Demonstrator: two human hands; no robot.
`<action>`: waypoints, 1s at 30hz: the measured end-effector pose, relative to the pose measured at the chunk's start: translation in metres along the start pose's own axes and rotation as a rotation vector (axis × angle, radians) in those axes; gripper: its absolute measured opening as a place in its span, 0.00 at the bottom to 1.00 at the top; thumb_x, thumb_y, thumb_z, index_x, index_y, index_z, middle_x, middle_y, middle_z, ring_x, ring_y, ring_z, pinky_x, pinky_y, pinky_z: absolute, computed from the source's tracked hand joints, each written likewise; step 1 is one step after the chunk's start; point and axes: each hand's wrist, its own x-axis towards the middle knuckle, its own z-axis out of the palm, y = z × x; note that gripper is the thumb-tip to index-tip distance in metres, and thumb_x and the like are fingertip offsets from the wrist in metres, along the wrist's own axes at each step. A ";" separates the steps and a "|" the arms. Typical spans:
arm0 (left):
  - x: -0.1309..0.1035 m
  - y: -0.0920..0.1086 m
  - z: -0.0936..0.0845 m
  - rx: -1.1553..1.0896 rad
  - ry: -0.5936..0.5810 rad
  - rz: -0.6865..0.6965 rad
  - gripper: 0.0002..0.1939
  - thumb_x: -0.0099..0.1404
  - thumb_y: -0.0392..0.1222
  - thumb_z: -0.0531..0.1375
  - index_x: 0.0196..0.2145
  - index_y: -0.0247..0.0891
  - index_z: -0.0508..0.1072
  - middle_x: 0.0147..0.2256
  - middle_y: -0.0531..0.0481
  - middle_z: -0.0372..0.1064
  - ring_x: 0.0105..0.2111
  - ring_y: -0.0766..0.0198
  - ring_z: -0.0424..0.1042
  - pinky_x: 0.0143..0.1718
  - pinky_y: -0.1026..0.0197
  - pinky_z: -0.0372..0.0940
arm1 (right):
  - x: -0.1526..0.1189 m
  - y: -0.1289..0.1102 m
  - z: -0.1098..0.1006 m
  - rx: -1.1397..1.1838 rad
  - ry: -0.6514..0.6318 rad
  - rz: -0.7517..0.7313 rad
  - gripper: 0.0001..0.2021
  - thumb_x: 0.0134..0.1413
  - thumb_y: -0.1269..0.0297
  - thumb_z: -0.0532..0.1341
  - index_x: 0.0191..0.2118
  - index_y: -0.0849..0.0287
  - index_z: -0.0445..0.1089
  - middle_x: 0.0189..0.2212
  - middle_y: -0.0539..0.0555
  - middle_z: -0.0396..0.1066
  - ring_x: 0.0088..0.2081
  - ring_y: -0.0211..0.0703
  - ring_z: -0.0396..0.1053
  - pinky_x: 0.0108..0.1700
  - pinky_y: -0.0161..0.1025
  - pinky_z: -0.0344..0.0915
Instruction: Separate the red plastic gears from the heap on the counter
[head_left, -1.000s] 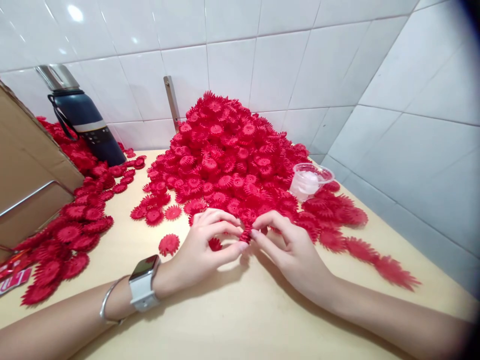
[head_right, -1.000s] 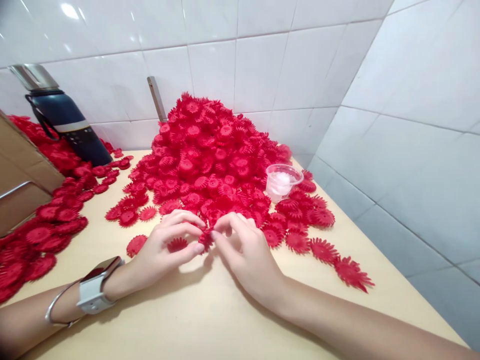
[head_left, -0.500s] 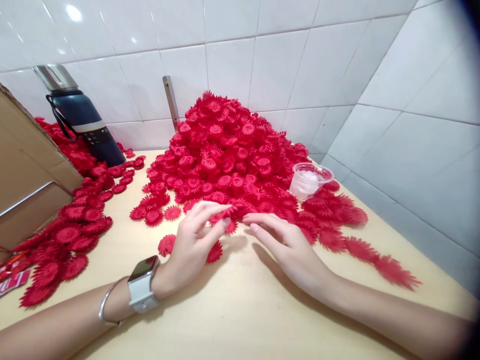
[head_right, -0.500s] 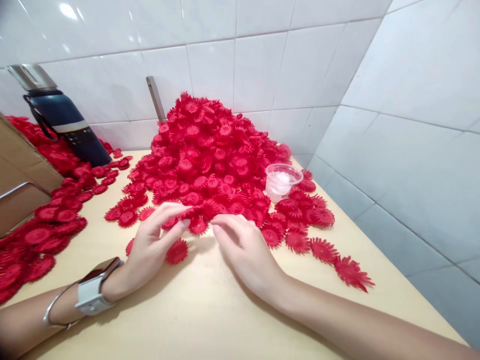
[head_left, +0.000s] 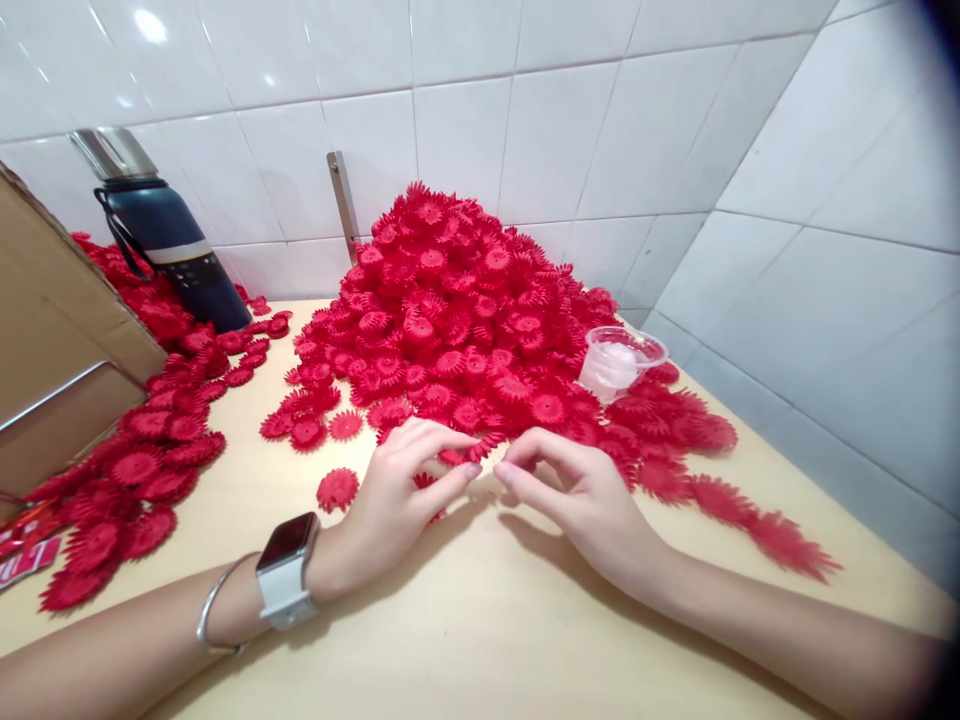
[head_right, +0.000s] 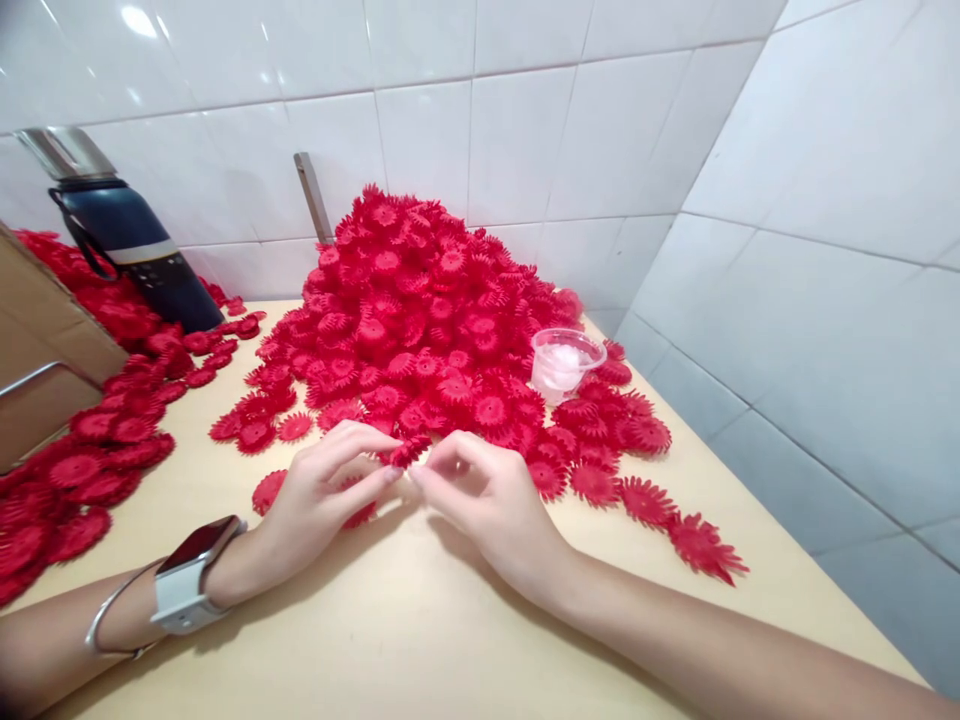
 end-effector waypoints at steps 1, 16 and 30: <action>0.000 0.001 0.000 0.005 -0.011 0.007 0.06 0.61 0.40 0.56 0.36 0.39 0.70 0.35 0.49 0.68 0.36 0.61 0.66 0.39 0.58 0.61 | -0.001 0.000 0.000 0.015 -0.046 0.007 0.07 0.51 0.62 0.58 0.27 0.59 0.65 0.25 0.50 0.68 0.29 0.40 0.66 0.32 0.37 0.64; -0.002 0.001 -0.001 -0.023 -0.051 0.047 0.06 0.61 0.35 0.56 0.36 0.39 0.71 0.37 0.50 0.69 0.37 0.63 0.67 0.40 0.61 0.62 | 0.000 0.002 -0.002 0.111 -0.092 0.006 0.08 0.55 0.61 0.54 0.31 0.58 0.66 0.28 0.51 0.69 0.33 0.41 0.68 0.36 0.36 0.65; 0.000 0.004 -0.003 -0.085 -0.126 -0.001 0.09 0.63 0.41 0.53 0.30 0.37 0.70 0.31 0.51 0.69 0.31 0.65 0.68 0.34 0.64 0.61 | 0.002 0.003 -0.002 0.008 -0.189 -0.072 0.07 0.56 0.64 0.54 0.30 0.58 0.66 0.28 0.50 0.67 0.32 0.39 0.66 0.35 0.34 0.62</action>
